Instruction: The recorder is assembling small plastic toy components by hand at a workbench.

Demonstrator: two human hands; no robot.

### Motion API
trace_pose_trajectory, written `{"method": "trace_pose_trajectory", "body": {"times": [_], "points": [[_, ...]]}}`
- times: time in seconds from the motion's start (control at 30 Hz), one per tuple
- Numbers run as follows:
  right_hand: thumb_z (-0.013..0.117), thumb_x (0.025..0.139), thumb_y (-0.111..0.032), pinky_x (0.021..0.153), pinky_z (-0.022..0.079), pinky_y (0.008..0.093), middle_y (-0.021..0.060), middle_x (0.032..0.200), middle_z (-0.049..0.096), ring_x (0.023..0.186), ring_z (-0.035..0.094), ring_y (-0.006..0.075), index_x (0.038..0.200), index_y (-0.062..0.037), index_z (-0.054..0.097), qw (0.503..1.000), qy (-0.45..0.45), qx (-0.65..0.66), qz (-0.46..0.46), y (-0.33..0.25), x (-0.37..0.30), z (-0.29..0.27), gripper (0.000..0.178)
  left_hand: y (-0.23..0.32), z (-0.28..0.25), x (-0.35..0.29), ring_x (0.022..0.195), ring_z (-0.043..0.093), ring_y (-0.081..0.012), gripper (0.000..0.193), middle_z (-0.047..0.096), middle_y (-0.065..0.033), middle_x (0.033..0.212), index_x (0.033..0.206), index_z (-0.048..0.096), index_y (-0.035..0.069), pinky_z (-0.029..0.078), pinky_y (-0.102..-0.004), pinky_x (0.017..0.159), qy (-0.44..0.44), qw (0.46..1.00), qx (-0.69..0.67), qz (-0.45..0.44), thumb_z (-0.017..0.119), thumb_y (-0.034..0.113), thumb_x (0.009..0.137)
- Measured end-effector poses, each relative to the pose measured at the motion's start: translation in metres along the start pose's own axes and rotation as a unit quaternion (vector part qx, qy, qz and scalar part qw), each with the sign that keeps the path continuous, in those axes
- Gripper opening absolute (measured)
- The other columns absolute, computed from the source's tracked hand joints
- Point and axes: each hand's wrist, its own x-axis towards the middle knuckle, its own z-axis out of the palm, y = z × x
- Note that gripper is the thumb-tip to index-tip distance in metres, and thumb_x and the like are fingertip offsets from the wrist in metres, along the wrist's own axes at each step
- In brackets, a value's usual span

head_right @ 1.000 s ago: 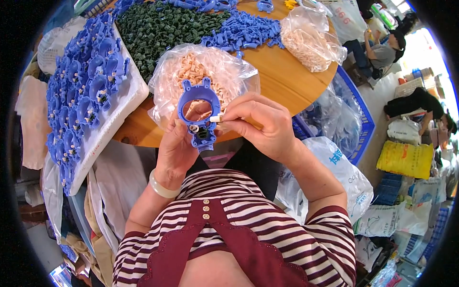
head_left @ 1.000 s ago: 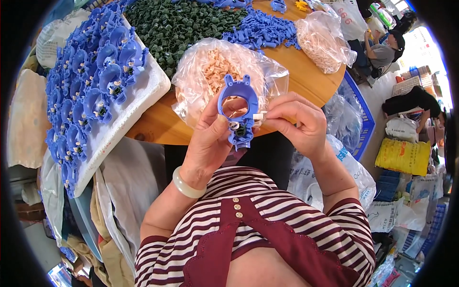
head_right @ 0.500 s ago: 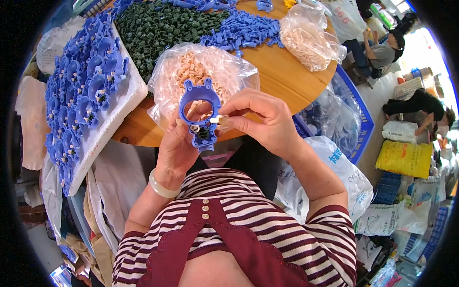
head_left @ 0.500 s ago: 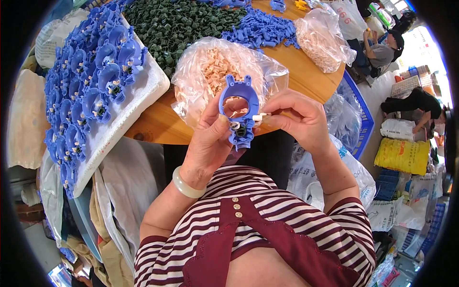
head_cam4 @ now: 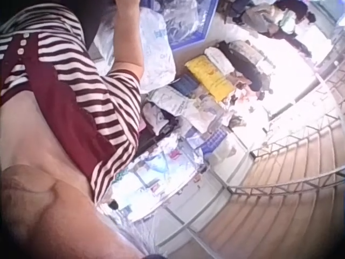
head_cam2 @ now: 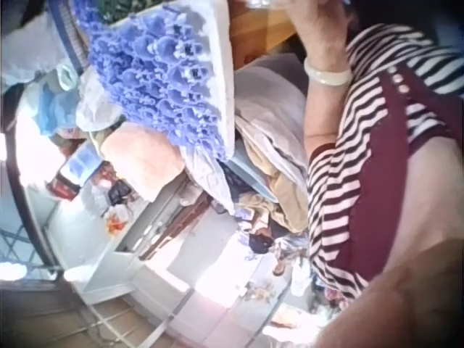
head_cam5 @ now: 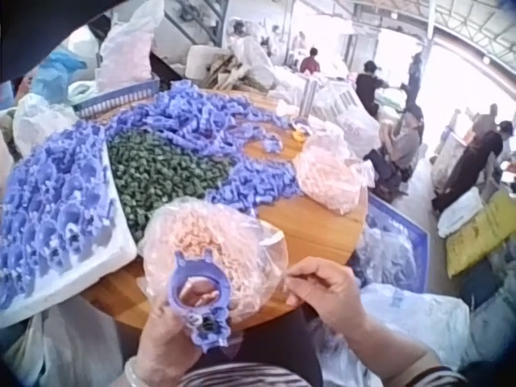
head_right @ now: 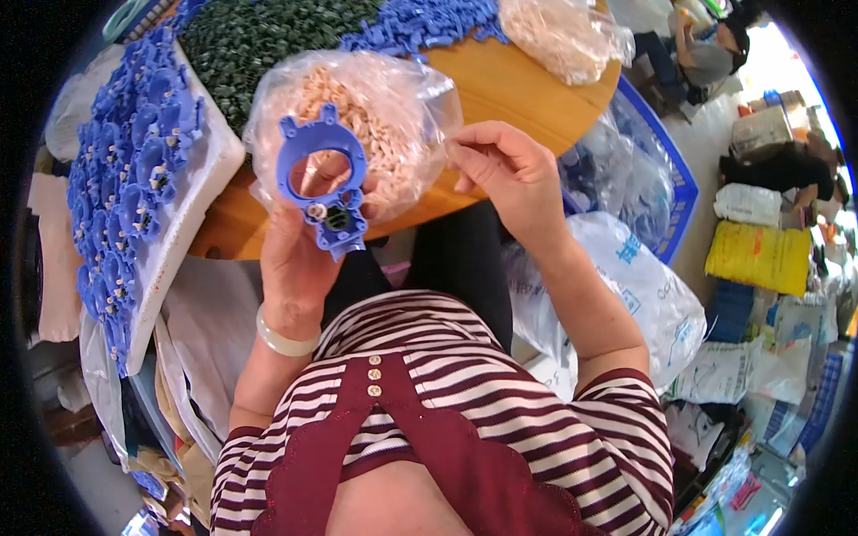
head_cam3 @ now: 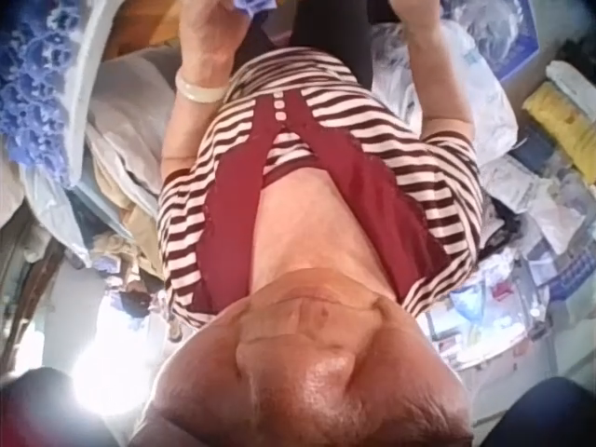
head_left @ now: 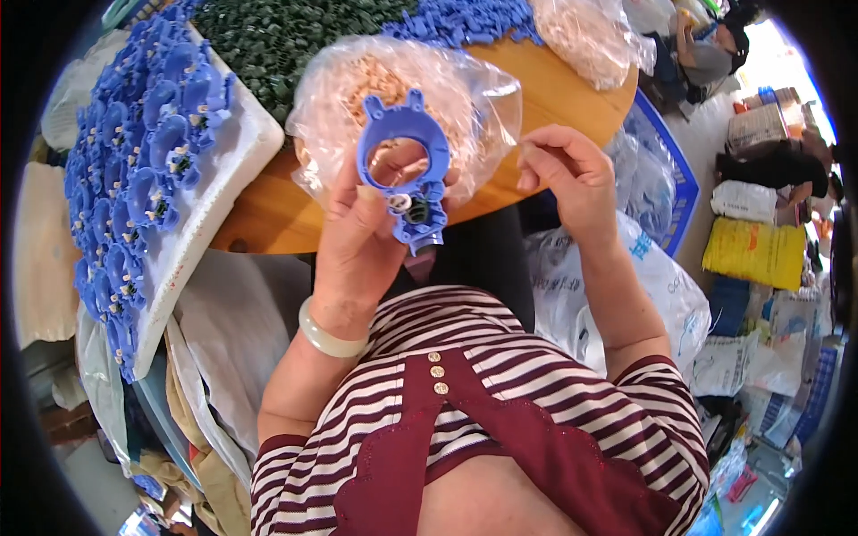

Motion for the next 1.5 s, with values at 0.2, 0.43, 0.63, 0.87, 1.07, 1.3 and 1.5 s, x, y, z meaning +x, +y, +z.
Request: {"method": "trace_pose_trajectory", "body": {"times": [0.2, 0.43, 0.63, 0.87, 1.07, 1.3, 1.5], "points": [[0.055, 0.087, -0.004, 0.06, 0.045, 0.0209, 0.0038, 0.077, 0.059, 0.062, 0.055, 0.0091, 0.097, 0.0034, 0.06, 0.993, 0.108, -0.045, -0.022, 0.004, 0.018, -0.06, 0.013, 0.003, 0.003, -0.011, 0.105, 0.056, -0.0335, 0.066, 0.051, -0.0134, 0.122, 0.13, 0.037, 0.003, 0.052, -0.0439, 0.081, 0.042, 0.999, 0.015, -0.009, 0.067, 0.034, 0.08], [0.061, 0.084, -0.015, 0.069, 0.048, 0.0238, 0.0086, 0.083, 0.065, 0.075, 0.061, 0.0118, 0.097, 0.0003, 0.064, 0.86, 0.251, -0.406, -0.183, 0.026, 0.146, -0.194, 0.02, -0.002, 0.012, -0.02, 0.101, 0.058, -0.0323, 0.062, 0.055, -0.0132, 0.117, 0.126, 0.042, 0.002, 0.053, -0.0418, 0.076, 0.04, 0.998, 0.041, 0.018, 0.066, 0.038, 0.081], [0.058, 0.085, -0.026, 0.077, 0.049, 0.0299, 0.0098, 0.088, 0.068, 0.079, 0.064, 0.0199, 0.099, -0.0098, 0.067, 0.827, -0.094, -0.53, -0.165, 0.092, 0.228, -0.216, 0.023, 0.005, 0.017, -0.024, 0.101, 0.058, -0.033, 0.064, 0.053, -0.0129, 0.119, 0.128, 0.039, 0.003, 0.054, -0.0411, 0.073, 0.079, 0.994, 0.071, 0.037, 0.066, 0.038, 0.081], [0.062, 0.071, -0.026, 0.063, 0.05, 0.0357, 0.0059, 0.072, 0.065, 0.069, 0.062, 0.0224, 0.075, -0.0113, 0.069, 0.77, -0.104, -0.587, -0.226, 0.118, 0.278, -0.219, 0.016, 0.013, 0.008, -0.027, 0.109, 0.053, -0.0316, 0.059, 0.048, -0.0139, 0.125, 0.135, 0.036, 0.011, 0.05, -0.0414, 0.082, 0.034, 0.994, 0.083, 0.059, 0.051, 0.044, 0.089], [0.064, 0.062, -0.015, 0.057, 0.05, 0.0342, 0.0127, 0.07, 0.066, 0.06, 0.063, 0.0207, 0.08, -0.003, 0.069, 0.864, 0.026, -0.482, -0.147, 0.094, 0.234, -0.23, 0.022, 0.008, 0.015, -0.036, 0.11, 0.052, -0.033, 0.056, 0.047, -0.0134, 0.127, 0.135, 0.036, 0.012, 0.048, -0.0418, 0.084, -0.014, 0.996, 0.066, 0.049, 0.048, 0.043, 0.09], [0.064, 0.072, -0.011, 0.061, 0.05, 0.0314, 0.0127, 0.071, 0.066, 0.064, 0.064, 0.0204, 0.084, -0.0021, 0.069, 0.89, 0.115, -0.43, -0.094, 0.056, 0.207, -0.201, 0.016, 0.008, 0.02, -0.043, 0.111, 0.051, -0.034, 0.053, 0.048, -0.0128, 0.127, 0.133, 0.04, 0.013, 0.046, -0.0442, 0.087, -0.017, 0.996, 0.071, 0.053, 0.048, 0.043, 0.091], [0.061, 0.081, -0.024, 0.071, 0.051, 0.0396, 0.0184, 0.101, 0.064, 0.074, 0.064, 0.0284, 0.102, -0.0061, 0.066, 0.896, 0.224, -0.246, -0.296, 0.036, 0.191, -0.221, 0.028, 0.0, 0.029, -0.042, 0.108, 0.054, -0.0348, 0.055, 0.051, -0.0127, 0.123, 0.132, 0.039, 0.01, 0.049, -0.0446, 0.083, 0.012, 0.996, 0.056, 0.063, 0.052, 0.041, 0.089]]}}
